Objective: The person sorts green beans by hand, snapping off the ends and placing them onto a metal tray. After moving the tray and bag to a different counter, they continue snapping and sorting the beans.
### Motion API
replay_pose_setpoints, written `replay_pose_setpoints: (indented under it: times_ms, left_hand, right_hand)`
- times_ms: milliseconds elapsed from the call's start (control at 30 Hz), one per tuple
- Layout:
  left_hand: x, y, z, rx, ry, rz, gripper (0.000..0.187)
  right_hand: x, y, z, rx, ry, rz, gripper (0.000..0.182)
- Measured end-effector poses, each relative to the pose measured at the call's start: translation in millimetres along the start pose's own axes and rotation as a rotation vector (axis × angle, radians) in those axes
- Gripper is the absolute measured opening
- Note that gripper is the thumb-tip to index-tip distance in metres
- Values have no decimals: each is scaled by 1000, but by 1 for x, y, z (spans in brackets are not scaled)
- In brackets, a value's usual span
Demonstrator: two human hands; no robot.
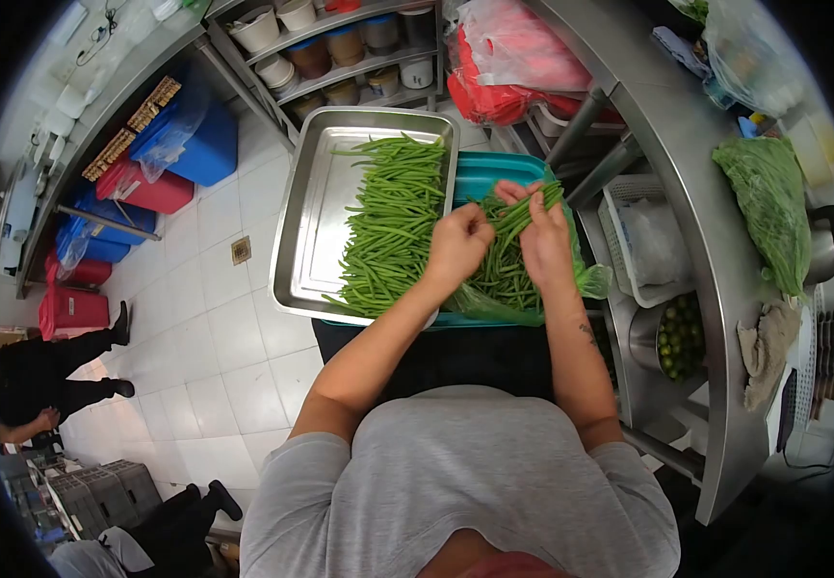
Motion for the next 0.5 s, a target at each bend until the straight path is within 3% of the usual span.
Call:
replay_pose_setpoints:
  times_ms: [67, 167, 200, 300, 500]
  left_hand:
    - [-15, -3, -6, -75, -57, -71, 13]
    - [-25, -9, -19, -27, 103, -230, 18]
    - [-35, -11, -5, -108, 339, -430, 18]
    - [-26, -16, -14, 345, 510, 5, 18]
    - [-25, -14, 2, 77, -21, -392, 18]
  right_hand:
    - [-12, 5, -11, 46, 93, -20, 15]
    - [-19, 9, -18, 83, 246, -6, 16]
    - [-21, 11, -19, 84, 274, -12, 16]
    - [-22, 13, -17, 96, 342, -26, 18]
    - [-14, 11, -16, 103, 336, -64, 18]
Point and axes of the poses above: each hand's wrist, its own y-axis towards the middle knuckle, its own x-axis out of the palm, z = x × y, the point moved 2 cm from there along y, towards the middle knuckle, and after that the axes turned 13 degrees about y, right-handed, at the moved point
